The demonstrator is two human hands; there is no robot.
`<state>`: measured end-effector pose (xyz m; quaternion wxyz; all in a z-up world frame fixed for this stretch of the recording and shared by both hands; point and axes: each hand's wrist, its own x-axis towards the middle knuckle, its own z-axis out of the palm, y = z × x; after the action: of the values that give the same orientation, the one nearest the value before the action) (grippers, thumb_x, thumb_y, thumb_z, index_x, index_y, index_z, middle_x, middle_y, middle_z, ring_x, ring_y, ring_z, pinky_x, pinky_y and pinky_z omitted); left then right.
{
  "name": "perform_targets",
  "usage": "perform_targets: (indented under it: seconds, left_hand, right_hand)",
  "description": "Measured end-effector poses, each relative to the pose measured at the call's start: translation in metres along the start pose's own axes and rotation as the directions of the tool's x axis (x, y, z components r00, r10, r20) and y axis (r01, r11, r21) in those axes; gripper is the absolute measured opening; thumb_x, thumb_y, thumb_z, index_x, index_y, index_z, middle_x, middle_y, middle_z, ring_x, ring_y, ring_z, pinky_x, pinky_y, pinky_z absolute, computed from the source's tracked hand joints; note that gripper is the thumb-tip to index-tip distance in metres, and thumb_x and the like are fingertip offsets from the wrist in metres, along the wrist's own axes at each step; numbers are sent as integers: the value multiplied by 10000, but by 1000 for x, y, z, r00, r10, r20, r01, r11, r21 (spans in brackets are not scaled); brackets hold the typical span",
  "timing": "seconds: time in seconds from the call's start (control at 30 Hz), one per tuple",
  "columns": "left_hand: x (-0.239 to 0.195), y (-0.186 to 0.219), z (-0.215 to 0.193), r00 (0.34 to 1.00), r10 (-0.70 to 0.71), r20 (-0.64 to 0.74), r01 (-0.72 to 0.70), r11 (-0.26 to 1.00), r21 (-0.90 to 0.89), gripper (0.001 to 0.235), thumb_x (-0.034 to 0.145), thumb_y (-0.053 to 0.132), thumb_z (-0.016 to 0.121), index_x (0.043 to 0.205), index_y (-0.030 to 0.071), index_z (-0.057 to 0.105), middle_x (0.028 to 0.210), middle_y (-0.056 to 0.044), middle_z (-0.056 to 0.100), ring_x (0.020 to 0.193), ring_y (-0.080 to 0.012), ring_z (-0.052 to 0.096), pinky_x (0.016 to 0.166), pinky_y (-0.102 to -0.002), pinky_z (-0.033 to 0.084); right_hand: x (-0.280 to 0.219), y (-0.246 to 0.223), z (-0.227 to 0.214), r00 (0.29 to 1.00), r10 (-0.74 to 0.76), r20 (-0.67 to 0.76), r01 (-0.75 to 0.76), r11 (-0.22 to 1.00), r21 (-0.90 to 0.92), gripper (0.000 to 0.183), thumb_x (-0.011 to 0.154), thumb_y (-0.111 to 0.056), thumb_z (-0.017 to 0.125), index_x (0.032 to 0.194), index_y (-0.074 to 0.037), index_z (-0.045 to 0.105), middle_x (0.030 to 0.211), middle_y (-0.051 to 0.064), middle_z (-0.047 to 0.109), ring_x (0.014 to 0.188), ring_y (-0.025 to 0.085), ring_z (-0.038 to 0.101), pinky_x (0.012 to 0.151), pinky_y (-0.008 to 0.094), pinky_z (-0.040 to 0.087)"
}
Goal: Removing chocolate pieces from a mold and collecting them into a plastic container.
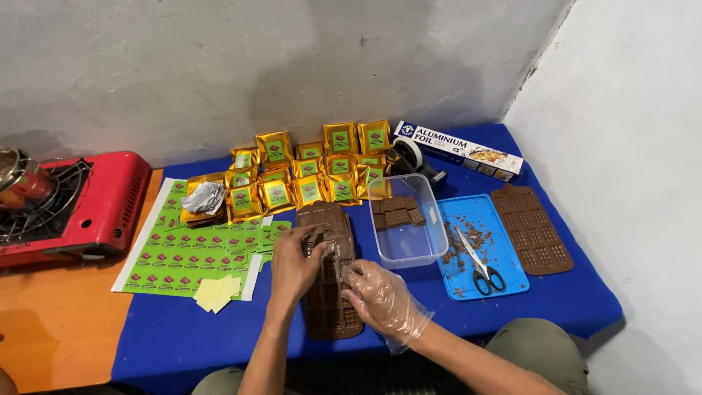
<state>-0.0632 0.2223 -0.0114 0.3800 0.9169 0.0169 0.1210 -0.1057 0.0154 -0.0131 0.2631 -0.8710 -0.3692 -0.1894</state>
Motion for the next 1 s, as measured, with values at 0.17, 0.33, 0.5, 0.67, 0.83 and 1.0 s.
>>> perform_targets:
  seconds: [0.17,0.33,0.5,0.67,0.83,1.0]
  left_hand:
    - [-11,7,2,990,-100,99,91,991,95,596,864,408,764,1408,209,626,1354,-173,582,1270,-380,510,1028,-541,448]
    - [-9,0,8,991,-120,57,115,990,86,621,888,449,734,1422,159,605,1358,-183,575,1276,-391,512,1031,-540,443]
    - [-1,7,2,974,-225,9,224,968,-115,502,902,467,653,1334,212,688,1143,-89,593,1079,-269,621,982,-435,495]
    - [7,22,-8,917,-387,96,390,822,-416,561,835,343,772,1375,247,655,1190,-73,648,1151,-194,643,954,-356,529]
    - [10,33,-14,860,-422,287,508,658,-555,493,835,245,774,1310,131,711,1325,-77,740,1229,-181,697,997,-316,579]
    - [10,36,-14,800,-475,366,591,520,-617,495,773,147,834,1255,117,728,1201,-128,777,1037,-215,754,878,-337,631]
  right_hand:
    - [-4,10,6,999,25,-19,-25,1000,6,404,885,-149,775,1246,-58,619,1256,224,623,1064,386,671,762,449,628]
    - [-5,12,2,995,90,38,-95,981,170,442,930,-146,736,1331,-63,569,1431,250,526,1025,418,715,754,467,644]
    - [-1,11,-2,988,144,47,-151,965,215,398,889,-140,776,1241,-46,615,1414,238,554,875,374,753,703,453,655]
    - [-4,15,6,989,143,39,-148,957,248,441,898,-137,770,1294,-43,600,1406,250,556,1109,410,702,818,445,651]
    - [-11,20,14,994,106,-10,-99,957,274,525,924,-130,762,1389,-92,520,1443,268,529,1181,404,692,859,441,657]
    - [-15,24,20,997,80,-12,-73,957,282,728,908,-80,787,1514,-168,392,1530,272,455,1318,421,615,997,446,607]
